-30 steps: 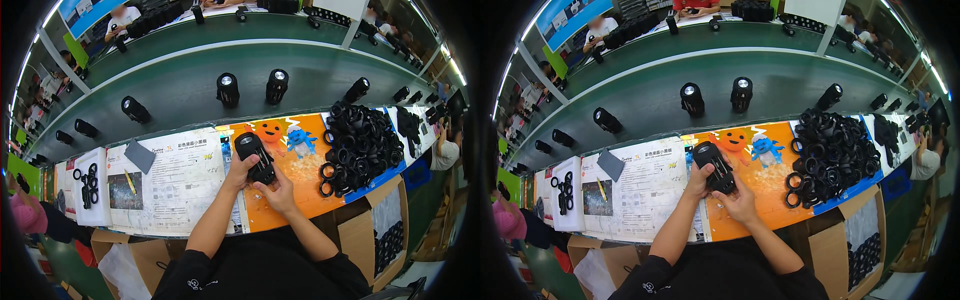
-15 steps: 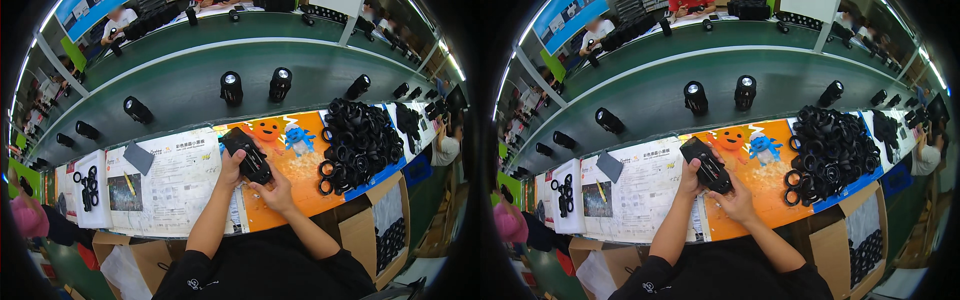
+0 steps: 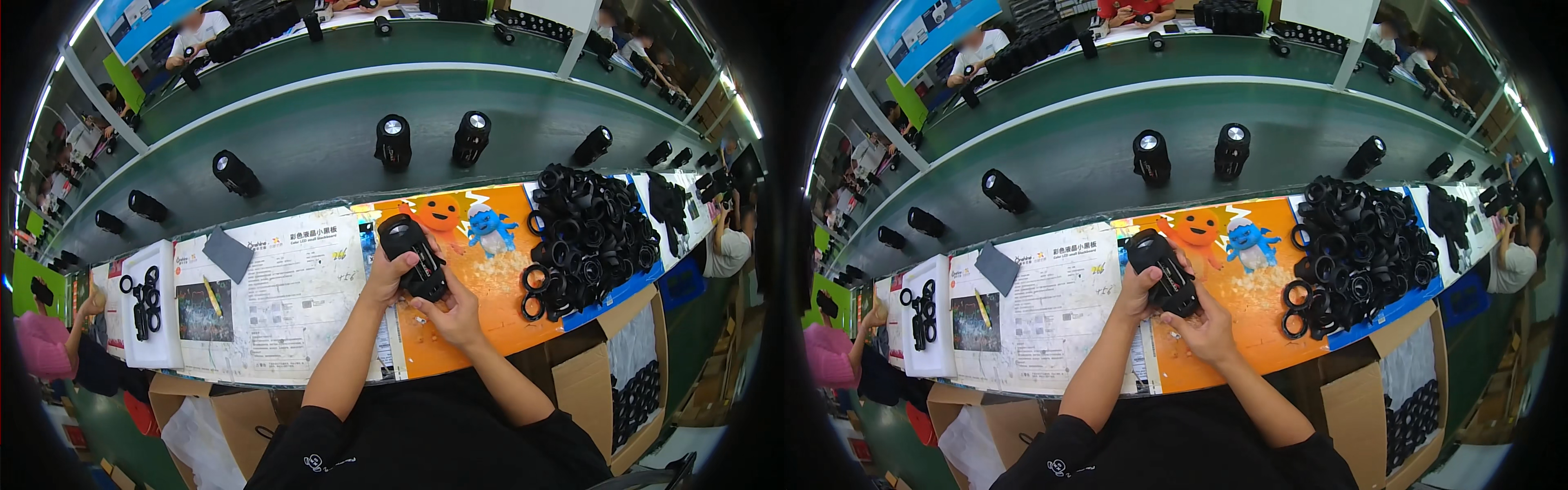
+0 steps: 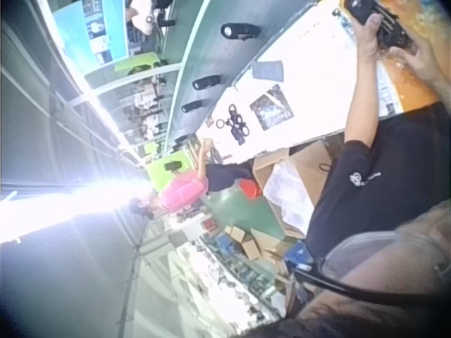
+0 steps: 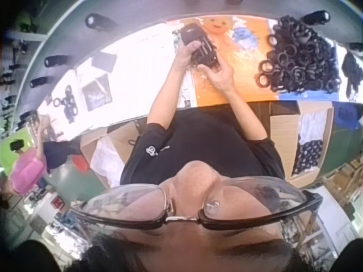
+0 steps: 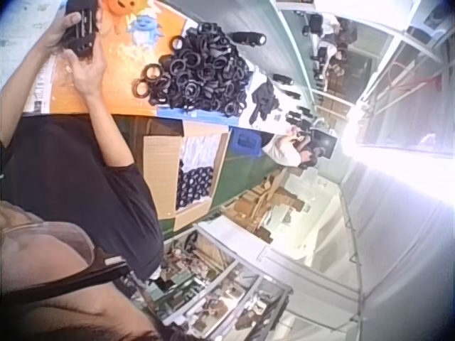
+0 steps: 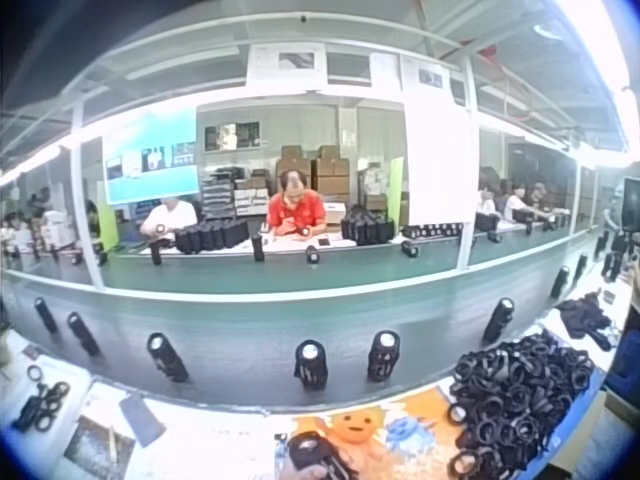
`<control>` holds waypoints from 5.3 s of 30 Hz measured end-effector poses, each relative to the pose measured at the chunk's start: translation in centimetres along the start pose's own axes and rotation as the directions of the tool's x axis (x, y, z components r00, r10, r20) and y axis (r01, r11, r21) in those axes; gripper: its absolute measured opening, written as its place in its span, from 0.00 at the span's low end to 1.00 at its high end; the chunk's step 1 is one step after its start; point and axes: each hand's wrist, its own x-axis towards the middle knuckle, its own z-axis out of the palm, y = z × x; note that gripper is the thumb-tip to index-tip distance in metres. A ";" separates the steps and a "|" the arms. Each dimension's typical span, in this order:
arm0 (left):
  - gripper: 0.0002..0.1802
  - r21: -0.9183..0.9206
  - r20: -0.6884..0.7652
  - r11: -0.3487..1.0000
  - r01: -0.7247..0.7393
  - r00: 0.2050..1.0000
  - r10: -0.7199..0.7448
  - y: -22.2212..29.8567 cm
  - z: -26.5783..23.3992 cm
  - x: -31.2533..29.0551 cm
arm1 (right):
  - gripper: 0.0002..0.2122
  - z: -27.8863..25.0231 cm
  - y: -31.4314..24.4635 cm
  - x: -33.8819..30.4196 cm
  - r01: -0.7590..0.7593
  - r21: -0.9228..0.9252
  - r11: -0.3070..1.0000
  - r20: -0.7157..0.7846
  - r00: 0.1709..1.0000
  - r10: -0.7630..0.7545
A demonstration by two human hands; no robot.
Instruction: The recorder is attaching rubber rings to cylindrical electronic components at an assembly line workbench.
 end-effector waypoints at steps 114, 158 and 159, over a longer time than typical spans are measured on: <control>0.46 0.718 0.011 0.695 -0.038 0.999 0.042 1.0 2.1 -0.6 | 0.21 -6.8 -15.2 11.2 0.629 -0.507 0.589 0.742 0.666 -0.073; 0.35 0.840 -0.335 0.541 0.045 0.828 0.450 16.2 -7.2 -3.4 | 0.29 -18.5 -8.3 28.9 -0.110 -0.982 0.150 -0.154 0.934 -0.322; 0.36 0.916 -0.268 0.399 0.033 0.791 0.550 17.6 -8.1 -2.6 | 0.29 -18.2 -8.6 28.3 -0.072 -0.984 0.161 -0.125 0.928 -0.352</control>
